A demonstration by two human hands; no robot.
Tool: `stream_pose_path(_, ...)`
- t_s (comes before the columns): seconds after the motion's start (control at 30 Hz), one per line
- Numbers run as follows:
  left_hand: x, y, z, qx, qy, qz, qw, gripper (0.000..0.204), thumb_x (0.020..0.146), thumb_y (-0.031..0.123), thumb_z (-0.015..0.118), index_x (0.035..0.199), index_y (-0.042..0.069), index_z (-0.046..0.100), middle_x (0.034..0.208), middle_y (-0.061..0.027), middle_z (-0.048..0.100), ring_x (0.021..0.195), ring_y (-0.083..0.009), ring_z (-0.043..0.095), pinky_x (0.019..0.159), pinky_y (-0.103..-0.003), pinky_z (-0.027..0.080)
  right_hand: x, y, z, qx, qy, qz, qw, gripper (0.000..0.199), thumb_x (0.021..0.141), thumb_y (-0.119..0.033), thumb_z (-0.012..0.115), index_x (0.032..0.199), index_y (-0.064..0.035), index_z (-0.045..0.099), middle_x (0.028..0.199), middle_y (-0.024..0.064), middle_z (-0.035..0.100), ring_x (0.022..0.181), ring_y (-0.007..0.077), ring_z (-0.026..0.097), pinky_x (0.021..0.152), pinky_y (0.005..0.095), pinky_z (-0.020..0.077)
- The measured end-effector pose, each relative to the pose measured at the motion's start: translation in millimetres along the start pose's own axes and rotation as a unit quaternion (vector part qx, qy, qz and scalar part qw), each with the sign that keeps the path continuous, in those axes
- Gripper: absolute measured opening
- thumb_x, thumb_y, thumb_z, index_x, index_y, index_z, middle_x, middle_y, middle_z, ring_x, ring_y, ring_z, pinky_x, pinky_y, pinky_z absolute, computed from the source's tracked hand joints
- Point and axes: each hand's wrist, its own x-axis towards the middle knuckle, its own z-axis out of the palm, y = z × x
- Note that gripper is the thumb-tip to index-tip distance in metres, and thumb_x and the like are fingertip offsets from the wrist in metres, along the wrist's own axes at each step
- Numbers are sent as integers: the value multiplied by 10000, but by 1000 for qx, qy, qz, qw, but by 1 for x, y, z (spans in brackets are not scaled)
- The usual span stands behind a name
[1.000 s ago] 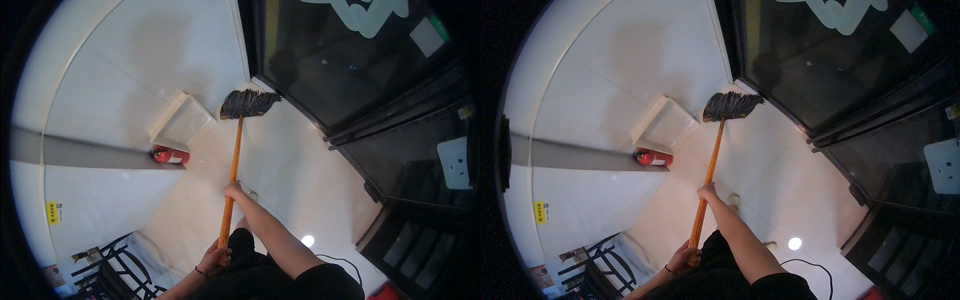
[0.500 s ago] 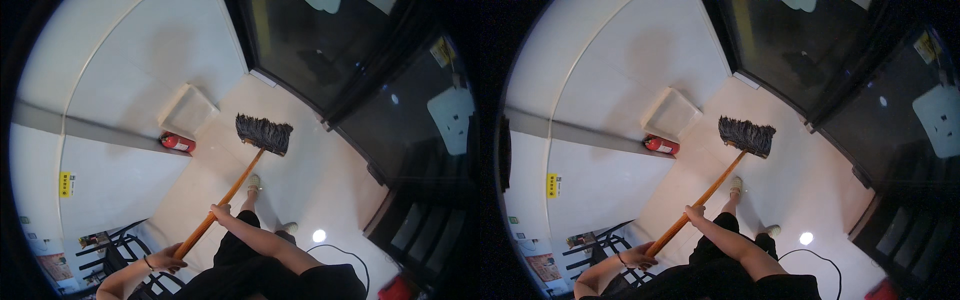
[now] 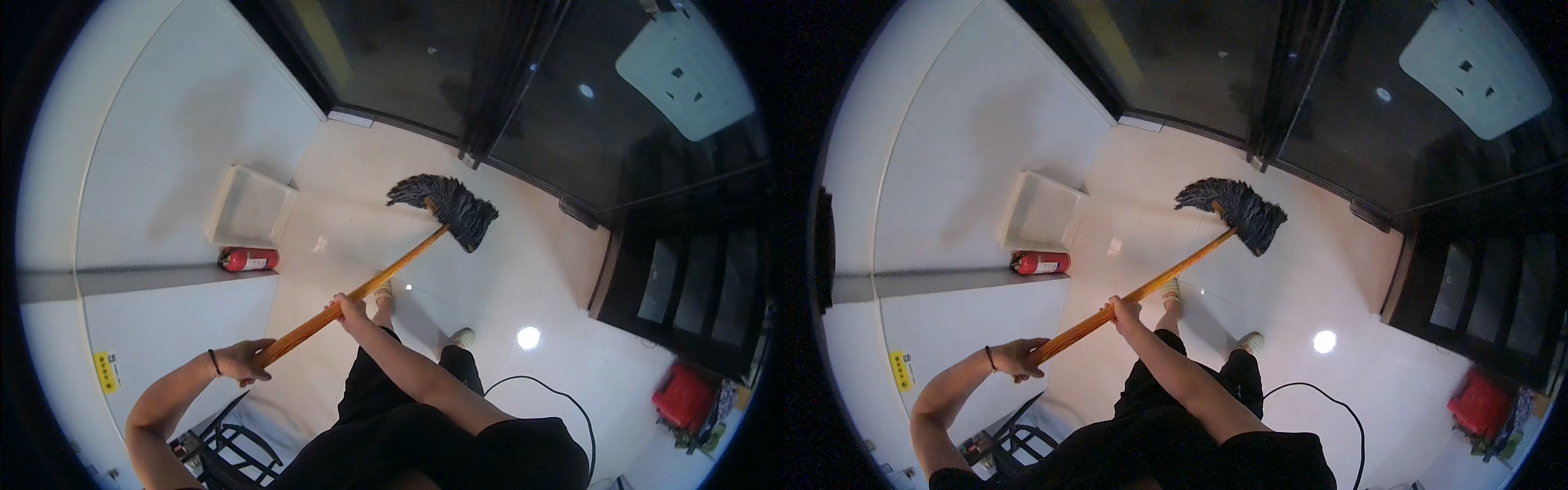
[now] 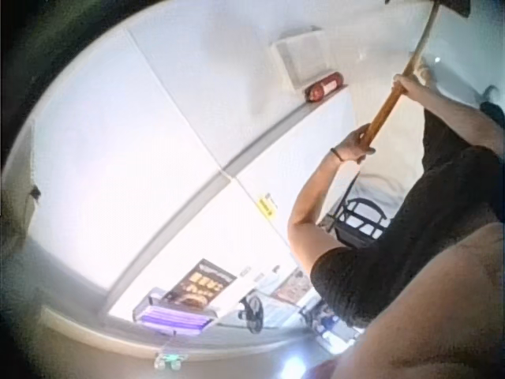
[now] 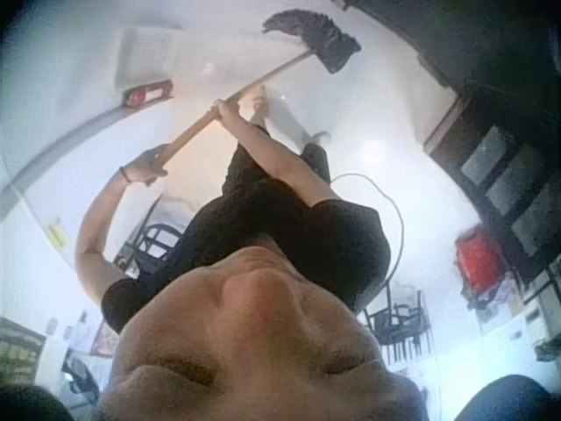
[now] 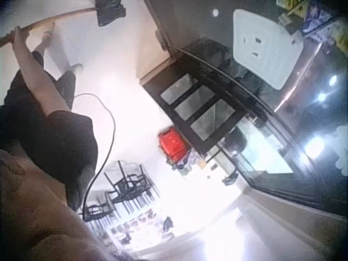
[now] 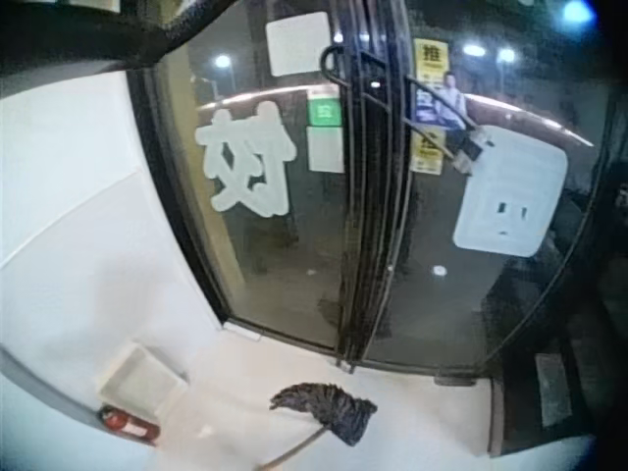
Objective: The person mops the tiled floor of a small shop using a long-handled mop. They move systematically around stacked chairs and tables, covering the area near a beverage refrigerator and a glass door.
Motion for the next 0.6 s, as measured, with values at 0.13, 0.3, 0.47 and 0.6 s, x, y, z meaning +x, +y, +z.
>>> stream_pose_path(0.13, 28, 48, -37, 67, -34, 45, 996, 716, 677, 64, 592, 1268, 58, 188, 532, -49, 477, 397, -130, 487, 362, -245, 407, 13, -53, -1, 78, 4, -73, 994, 130, 700, 11, 524, 771, 7, 416, 690, 104, 475, 582, 198, 511, 624, 381, 519)
stream_pose_path(0.3, 45, 88, -42, 111, -39, 49, 992, 666, 671, 66, 603, 1233, 75, 244, 540, -50, 461, 403, -128, 480, 358, -246, 407, 3, -99, -10, 100, 35, -152, 983, 128, 717, -11, 524, 793, 10, 423, 691, 96, 477, 568, 200, 508, 610, 373, 520)
stream_pose_path(0.47, 73, 58, -72, 154, -75, 139, 975, 654, 667, 45, 593, 1218, 88, 243, 597, -55, 447, 424, -119, 479, 356, -249, 420, 32, -87, -15, 99, 20, -290, 952, 72, 711, -36, 535, 718, -3, 472, 584, 95, 493, 542, 214, 532, 513, 306, 471)
stream_pose_path(0.6, 100, 27, -75, 151, -127, 184, 963, 624, 673, 27, 550, 1210, 82, 237, 615, -60, 435, 417, -134, 466, 367, -253, 413, 42, -68, -39, 115, 26, -358, 926, 77, 705, -33, 533, 729, 12, 475, 588, 107, 487, 524, 215, 514, 510, 321, 467)
